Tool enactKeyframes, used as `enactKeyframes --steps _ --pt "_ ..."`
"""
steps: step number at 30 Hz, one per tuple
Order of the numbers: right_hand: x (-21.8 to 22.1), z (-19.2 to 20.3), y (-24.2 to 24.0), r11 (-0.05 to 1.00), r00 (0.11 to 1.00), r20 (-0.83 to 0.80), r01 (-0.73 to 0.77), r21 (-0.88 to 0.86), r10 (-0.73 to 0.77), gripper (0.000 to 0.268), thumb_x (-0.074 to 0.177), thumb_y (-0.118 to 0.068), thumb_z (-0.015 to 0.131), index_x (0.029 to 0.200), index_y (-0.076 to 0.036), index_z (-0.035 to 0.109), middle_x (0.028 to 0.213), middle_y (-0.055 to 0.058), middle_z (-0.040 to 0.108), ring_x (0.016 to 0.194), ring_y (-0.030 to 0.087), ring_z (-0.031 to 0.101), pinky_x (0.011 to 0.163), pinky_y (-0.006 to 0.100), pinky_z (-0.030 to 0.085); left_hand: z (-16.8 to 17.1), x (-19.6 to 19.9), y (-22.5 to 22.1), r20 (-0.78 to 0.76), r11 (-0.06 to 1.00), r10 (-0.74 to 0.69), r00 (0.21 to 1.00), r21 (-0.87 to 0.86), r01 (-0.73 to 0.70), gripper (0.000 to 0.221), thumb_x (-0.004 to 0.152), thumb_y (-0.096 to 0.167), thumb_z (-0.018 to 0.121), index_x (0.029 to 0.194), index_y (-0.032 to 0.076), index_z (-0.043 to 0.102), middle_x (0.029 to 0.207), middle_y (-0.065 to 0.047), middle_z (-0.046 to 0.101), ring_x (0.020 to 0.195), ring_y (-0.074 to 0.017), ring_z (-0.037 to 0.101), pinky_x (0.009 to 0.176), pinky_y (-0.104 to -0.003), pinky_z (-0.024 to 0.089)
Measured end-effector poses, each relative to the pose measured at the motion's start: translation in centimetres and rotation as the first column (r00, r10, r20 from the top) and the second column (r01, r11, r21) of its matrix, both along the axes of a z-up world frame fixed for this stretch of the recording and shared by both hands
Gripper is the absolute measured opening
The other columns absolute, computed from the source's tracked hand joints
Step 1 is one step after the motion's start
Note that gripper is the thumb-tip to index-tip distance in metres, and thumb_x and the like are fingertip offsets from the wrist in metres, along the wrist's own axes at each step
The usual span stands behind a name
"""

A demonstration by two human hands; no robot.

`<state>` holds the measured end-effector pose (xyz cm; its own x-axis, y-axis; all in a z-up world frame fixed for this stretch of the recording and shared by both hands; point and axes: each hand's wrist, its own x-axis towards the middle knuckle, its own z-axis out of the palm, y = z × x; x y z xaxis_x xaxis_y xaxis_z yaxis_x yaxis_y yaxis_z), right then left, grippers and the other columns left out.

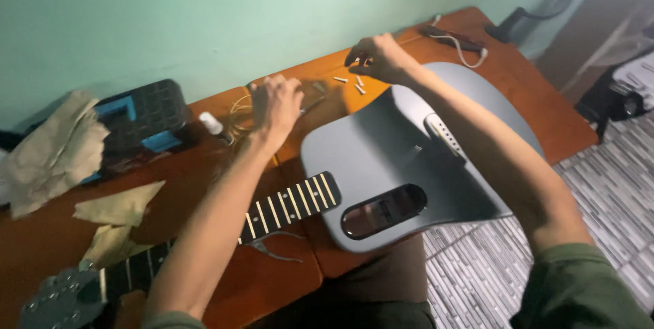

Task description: Cutting guitar strings with pliers and removing the string ends from the bridge.

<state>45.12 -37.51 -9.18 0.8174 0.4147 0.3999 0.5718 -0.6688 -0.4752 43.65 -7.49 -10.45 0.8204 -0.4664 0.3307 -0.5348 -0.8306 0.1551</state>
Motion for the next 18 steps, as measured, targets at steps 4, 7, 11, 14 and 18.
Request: enactKeyframes --steps 4,7,11,14,18 --pt "-9.4 7.5 -2.1 1.0 0.996 0.09 0.025 -0.015 -0.024 0.008 0.097 -0.008 0.079 0.104 -0.012 0.08 0.099 0.006 0.077 0.079 0.016 0.07 0.064 0.031 0.05 2.6 -1.8 -1.6 0.271 0.929 -0.174 0.947 -0.273 0.249 0.006 0.091 0.012 0.073 0.09 0.014 0.079 0.083 -0.007 0.075 0.069 -0.0302 0.066 0.06 -0.046 0.048" --pt "-15.0 7.7 -5.6 0.999 0.996 0.085 0.02 -0.03 -0.017 0.002 0.099 -0.006 0.075 0.098 -0.006 0.077 0.093 0.004 0.075 0.082 0.017 0.07 0.073 0.032 0.052 5.5 -5.5 -3.2 0.166 0.746 -0.425 0.89 -0.493 0.448 0.014 0.089 0.007 0.064 0.08 0.008 0.075 0.08 -0.006 0.077 0.071 -0.0223 0.07 0.067 -0.036 0.052" --pt "-21.1 6.3 -7.8 0.985 0.977 -0.194 0.11 0.134 -0.083 0.015 0.085 -0.003 0.076 0.099 -0.008 0.078 0.089 0.013 0.076 0.075 0.023 0.07 0.063 0.036 0.056 10.2 -12.4 -4.1 -0.408 0.728 -0.635 0.656 -0.601 0.33 0.011 0.095 0.024 0.072 0.094 0.016 0.081 0.076 -0.009 0.078 0.067 -0.0178 0.076 0.068 -0.029 0.059" --pt "-23.1 5.5 -7.2 0.963 0.975 -0.204 0.138 0.233 -0.091 0.016 0.087 -0.005 0.078 0.103 -0.007 0.078 0.096 0.011 0.076 0.07 0.016 0.064 0.059 0.03 0.055 11.3 -14.6 -5.3 -0.594 0.76 -0.646 0.479 -0.563 0.326 0.016 0.089 0.028 0.077 0.097 0.015 0.081 0.079 -0.011 0.08 0.067 -0.0166 0.078 0.068 -0.029 0.061" --pt "-23.0 4.6 -6.0 0.973 0.998 -0.039 0.065 0.221 -0.058 0.014 0.085 -0.008 0.081 0.099 -0.008 0.079 0.103 0.012 0.073 0.074 0.021 0.066 0.055 0.028 0.054 8.7 -13.1 -7.5 -0.641 0.723 -0.691 0.334 -0.616 0.312 0.016 0.087 0.017 0.077 0.102 0.011 0.081 0.079 -0.012 0.08 0.066 -0.0138 0.077 0.066 -0.026 0.061"
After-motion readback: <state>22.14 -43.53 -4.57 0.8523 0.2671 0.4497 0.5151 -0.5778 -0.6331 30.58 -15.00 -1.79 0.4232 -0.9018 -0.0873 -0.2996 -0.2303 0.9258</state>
